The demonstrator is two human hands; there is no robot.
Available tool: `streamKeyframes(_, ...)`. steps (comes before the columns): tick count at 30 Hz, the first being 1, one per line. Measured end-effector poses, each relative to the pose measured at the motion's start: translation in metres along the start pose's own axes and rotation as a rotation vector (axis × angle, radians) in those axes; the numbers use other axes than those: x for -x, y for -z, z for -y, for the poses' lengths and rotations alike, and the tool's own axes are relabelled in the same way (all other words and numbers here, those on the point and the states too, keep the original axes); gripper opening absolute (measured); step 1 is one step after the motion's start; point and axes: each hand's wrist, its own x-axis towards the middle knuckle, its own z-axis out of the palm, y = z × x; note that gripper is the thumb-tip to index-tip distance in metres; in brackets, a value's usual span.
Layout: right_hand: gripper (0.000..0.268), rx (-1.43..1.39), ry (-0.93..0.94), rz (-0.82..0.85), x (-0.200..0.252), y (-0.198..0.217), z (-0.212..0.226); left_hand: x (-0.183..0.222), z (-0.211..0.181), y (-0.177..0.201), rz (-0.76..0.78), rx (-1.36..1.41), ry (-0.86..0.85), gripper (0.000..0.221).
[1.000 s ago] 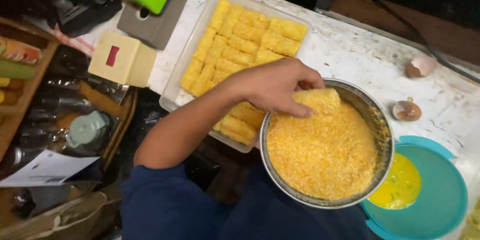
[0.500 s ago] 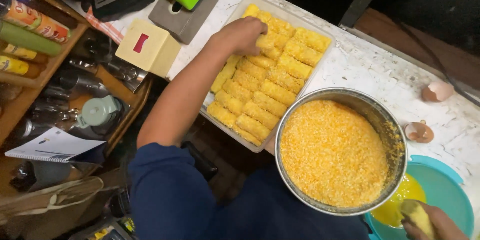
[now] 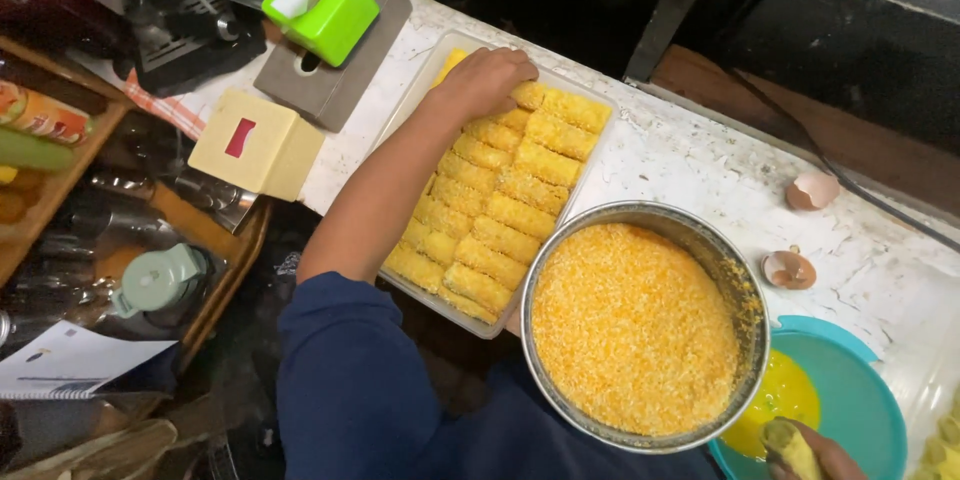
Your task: Breading food rolls by dipping them in egg wash and then coating them with breadcrumbs.
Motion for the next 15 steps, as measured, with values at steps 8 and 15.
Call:
streamKeyframes(8, 0.056, 0.520, 0.445, -0.048, 0.003, 0.012, 0.025, 0.010, 0.000, 0.002, 0.118, 0.243, 0.013, 0.057)
streamKeyframes(15, 0.057, 0.733, 0.205, -0.131, 0.003, -0.014, 0.077, 0.021, -0.009, 0.019, -0.096, -0.088, -0.099, 0.058)
